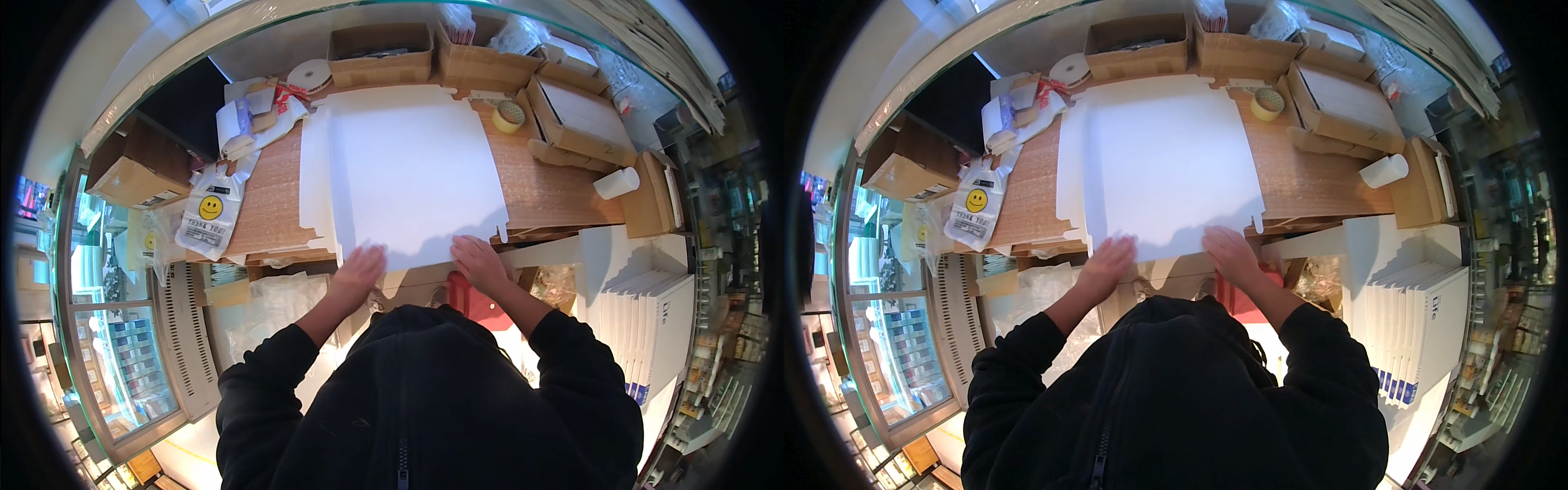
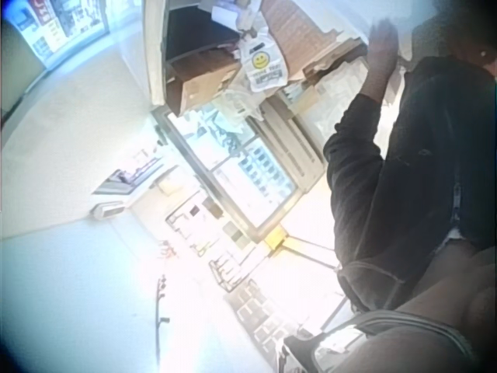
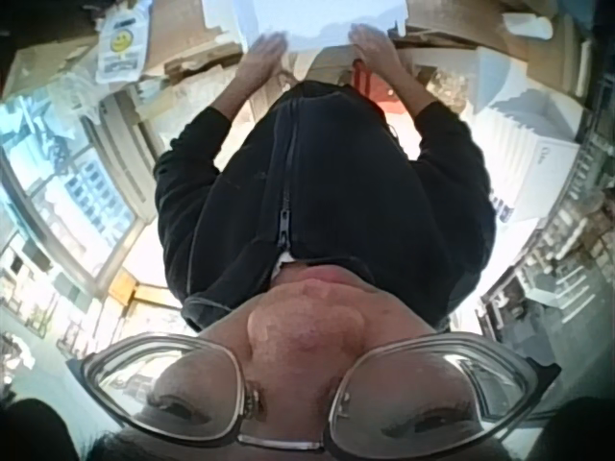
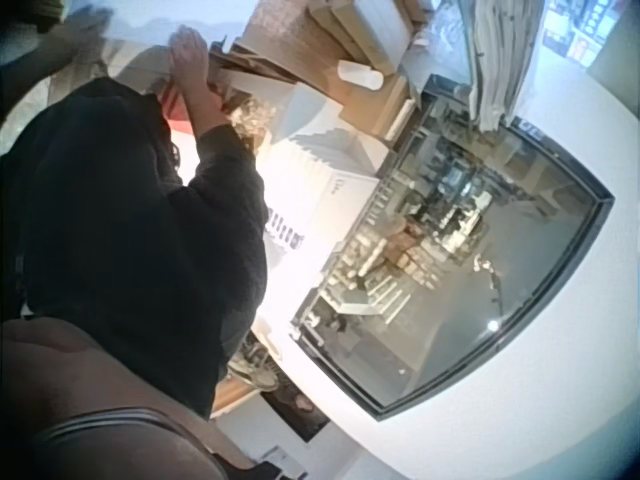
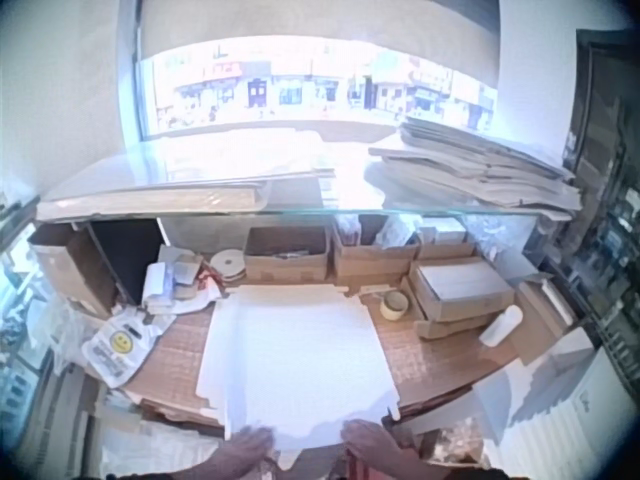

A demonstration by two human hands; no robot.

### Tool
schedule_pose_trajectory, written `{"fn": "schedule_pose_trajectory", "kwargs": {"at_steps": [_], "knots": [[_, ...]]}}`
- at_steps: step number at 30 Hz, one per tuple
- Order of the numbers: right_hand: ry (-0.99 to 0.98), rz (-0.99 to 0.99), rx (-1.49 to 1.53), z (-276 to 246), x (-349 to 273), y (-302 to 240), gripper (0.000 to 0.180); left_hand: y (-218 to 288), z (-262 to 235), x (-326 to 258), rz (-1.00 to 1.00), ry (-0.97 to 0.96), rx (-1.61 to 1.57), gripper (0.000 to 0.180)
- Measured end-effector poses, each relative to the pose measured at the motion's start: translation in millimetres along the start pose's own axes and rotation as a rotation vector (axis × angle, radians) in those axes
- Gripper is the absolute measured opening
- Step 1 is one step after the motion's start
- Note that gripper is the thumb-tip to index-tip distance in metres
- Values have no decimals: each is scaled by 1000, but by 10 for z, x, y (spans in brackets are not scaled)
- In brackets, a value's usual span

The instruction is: The person repeatedly assembles white cardboard boxes by folding flaps and tucking tabs into slots. They handle multiple boxes one at a time, placing each completed box into a plastic bag on the floor. The process is repeated throughout the clip.

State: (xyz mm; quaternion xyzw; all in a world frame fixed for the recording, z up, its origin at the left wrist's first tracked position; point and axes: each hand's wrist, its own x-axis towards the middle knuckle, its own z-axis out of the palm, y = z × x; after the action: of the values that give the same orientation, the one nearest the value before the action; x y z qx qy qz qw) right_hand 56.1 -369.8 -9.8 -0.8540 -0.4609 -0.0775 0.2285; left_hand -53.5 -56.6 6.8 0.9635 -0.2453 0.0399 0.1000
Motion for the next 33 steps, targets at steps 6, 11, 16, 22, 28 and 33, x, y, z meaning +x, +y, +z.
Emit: {"fn": "schedule_pose_trajectory", "kwargs": {"at_steps": [6, 11, 16, 22, 28, 33], "knots": [[44, -56, 123, 64, 402, -3, 18, -243, 112, 154, -193, 137, -21, 28], [6, -1, 170, 21, 483, 48, 19, -365, 91, 195, -189, 23, -7, 19], [155, 256, 214, 74, 680, 129, 17, -444, 82, 409, -374, 80, -97, 16], [-86, 493, -123, 138, 940, 349, 29, -428, 161, 580, -225, 244, 45, 15], [145, 224, 88, 182, 822, 319, 24, -362, 238, 622, 23, 242, -8, 18], [310, 861, 550, -97, 841, 309, 15, -411, 195, 601, 50, 130, -18, 20]]}}
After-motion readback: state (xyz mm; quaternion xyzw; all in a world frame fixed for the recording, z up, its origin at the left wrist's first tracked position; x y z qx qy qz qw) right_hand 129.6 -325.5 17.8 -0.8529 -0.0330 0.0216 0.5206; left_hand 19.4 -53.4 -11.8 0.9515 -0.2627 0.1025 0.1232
